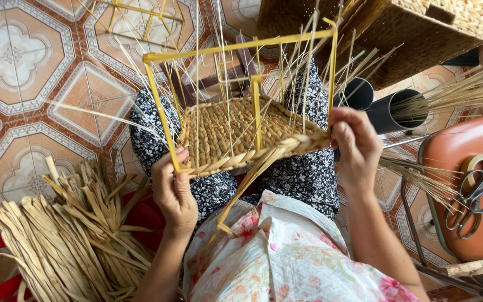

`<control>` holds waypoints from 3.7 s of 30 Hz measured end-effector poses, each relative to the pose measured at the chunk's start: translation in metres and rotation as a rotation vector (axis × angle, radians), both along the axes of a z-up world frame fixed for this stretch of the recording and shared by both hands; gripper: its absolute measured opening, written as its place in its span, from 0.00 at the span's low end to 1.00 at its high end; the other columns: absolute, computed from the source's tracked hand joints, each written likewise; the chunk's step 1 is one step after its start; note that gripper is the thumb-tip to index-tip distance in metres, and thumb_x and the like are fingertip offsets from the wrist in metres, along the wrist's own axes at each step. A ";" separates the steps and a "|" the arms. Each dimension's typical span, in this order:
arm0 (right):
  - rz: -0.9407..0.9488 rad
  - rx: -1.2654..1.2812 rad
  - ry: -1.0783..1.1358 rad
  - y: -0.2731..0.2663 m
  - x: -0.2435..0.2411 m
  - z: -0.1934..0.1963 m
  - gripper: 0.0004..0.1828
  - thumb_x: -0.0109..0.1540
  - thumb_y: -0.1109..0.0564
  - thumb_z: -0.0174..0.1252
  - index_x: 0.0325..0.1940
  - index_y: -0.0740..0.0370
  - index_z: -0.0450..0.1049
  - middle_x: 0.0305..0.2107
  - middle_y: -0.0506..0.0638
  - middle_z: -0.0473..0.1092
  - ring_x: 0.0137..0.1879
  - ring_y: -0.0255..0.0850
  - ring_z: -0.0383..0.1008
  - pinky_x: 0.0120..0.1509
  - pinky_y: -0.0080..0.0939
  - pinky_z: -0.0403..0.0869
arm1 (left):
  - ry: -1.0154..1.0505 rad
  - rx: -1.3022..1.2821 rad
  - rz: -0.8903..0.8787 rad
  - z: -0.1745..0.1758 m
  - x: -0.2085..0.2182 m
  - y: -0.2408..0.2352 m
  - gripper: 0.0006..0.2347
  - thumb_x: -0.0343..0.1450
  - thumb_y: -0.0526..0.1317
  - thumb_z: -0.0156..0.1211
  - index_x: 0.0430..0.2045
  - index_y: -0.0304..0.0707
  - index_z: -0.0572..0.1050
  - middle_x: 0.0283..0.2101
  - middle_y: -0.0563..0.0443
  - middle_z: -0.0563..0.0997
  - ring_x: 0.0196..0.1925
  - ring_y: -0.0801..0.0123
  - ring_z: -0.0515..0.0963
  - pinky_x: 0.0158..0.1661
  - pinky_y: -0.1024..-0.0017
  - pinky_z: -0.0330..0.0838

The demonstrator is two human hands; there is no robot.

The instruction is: The person weaves a basket by hand using dried palm fronds on a yellow rectangular frame held on their lap. They repeatedly pick up fronds from a nearby pile, thread them through the frame, and press them into place to build up the basket's base.

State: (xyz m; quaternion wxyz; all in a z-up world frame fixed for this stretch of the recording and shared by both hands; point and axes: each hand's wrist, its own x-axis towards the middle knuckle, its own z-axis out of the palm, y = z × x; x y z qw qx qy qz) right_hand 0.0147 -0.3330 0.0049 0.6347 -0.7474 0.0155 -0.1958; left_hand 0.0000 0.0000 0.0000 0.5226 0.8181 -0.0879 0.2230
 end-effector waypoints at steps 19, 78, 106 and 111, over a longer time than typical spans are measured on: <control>0.286 -0.431 -0.004 0.073 -0.013 0.057 0.11 0.63 0.68 0.62 0.50 0.70 0.74 0.41 0.55 0.75 0.40 0.34 0.78 0.41 0.31 0.76 | 0.699 0.146 -0.577 0.057 -0.011 -0.011 0.06 0.72 0.37 0.60 0.37 0.35 0.81 0.22 0.50 0.84 0.17 0.75 0.78 0.15 0.74 0.69; 0.324 -0.177 -0.096 0.021 -0.001 -0.003 0.04 0.77 0.71 0.52 0.55 0.73 0.70 0.45 0.60 0.77 0.49 0.39 0.81 0.49 0.27 0.80 | 0.631 0.503 1.195 -0.122 -0.106 0.354 0.02 0.71 0.37 0.69 0.32 0.43 0.81 0.37 0.45 0.84 0.38 0.54 0.84 0.38 0.56 0.76; 0.357 -0.189 -0.117 0.036 0.006 0.013 0.05 0.75 0.72 0.51 0.53 0.75 0.72 0.45 0.61 0.75 0.50 0.42 0.81 0.53 0.36 0.83 | 0.647 0.457 1.168 -0.126 -0.076 0.386 0.07 0.78 0.38 0.60 0.47 0.48 0.81 0.50 0.33 0.73 0.42 0.53 0.82 0.41 0.62 0.79; 0.305 -0.086 -0.089 0.048 -0.004 0.024 0.05 0.74 0.72 0.52 0.54 0.74 0.70 0.46 0.59 0.75 0.50 0.40 0.81 0.54 0.37 0.83 | 0.649 0.526 1.051 -0.145 -0.076 0.401 0.06 0.74 0.43 0.68 0.43 0.51 0.83 0.41 0.43 0.82 0.41 0.51 0.82 0.45 0.54 0.76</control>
